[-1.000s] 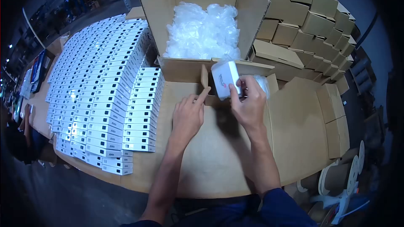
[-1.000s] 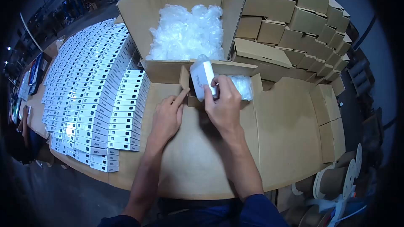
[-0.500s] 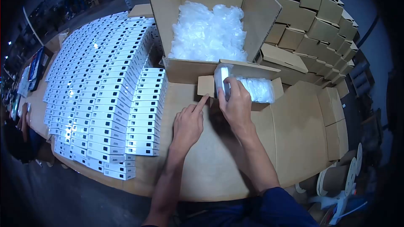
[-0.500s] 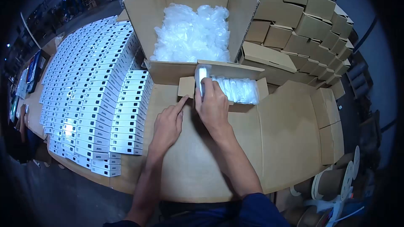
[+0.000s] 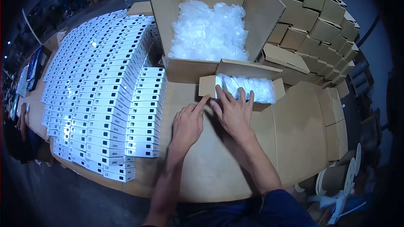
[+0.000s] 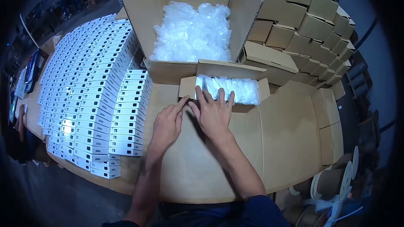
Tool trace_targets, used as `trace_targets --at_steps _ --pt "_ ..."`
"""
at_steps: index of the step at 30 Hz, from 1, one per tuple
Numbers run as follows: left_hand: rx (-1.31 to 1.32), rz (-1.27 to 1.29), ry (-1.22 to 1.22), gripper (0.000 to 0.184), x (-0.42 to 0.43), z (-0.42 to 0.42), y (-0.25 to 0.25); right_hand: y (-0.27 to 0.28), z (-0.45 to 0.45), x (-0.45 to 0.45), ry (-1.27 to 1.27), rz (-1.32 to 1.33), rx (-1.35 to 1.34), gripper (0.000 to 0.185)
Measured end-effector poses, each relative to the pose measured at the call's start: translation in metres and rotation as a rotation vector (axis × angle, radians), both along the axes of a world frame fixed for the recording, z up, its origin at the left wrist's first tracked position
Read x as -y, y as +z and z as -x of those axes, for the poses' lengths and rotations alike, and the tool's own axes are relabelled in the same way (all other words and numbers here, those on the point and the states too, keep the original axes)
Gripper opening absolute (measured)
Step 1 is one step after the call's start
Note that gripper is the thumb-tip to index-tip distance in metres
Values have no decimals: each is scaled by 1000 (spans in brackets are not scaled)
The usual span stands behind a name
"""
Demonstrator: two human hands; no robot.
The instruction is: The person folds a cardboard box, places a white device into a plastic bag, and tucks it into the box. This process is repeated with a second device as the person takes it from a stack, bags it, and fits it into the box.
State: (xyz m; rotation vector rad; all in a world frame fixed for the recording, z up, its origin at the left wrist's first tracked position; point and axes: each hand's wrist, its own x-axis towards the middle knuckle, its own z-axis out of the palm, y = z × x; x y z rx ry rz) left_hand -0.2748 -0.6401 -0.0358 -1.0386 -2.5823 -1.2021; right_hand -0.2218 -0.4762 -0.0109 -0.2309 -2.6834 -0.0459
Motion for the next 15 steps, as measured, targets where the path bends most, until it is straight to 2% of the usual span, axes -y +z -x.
trace_targets --at_steps 5,6,9,11,13,14,15 --pt "-30 18 18 56 0 -5 7 3 -3 -4 25 -23 90 66" --pt "-36 17 30 57 3 -10 11 8 -5 -2 39 38 110 60" --pt "-60 -42 -28 60 21 -32 26 -2 -11 -5 94 188 -81 50" --pt "-71 -71 -66 54 42 -54 32 -3 -20 1 130 306 -350 44" --pt "-89 -103 -87 49 65 -80 42 -2 -31 15 199 384 -420 44" --pt "-91 -153 -50 38 74 -91 47 0 -35 28 236 436 -419 41" --pt "-114 -144 -29 36 85 -98 45 -1 -39 39 312 445 -375 41"
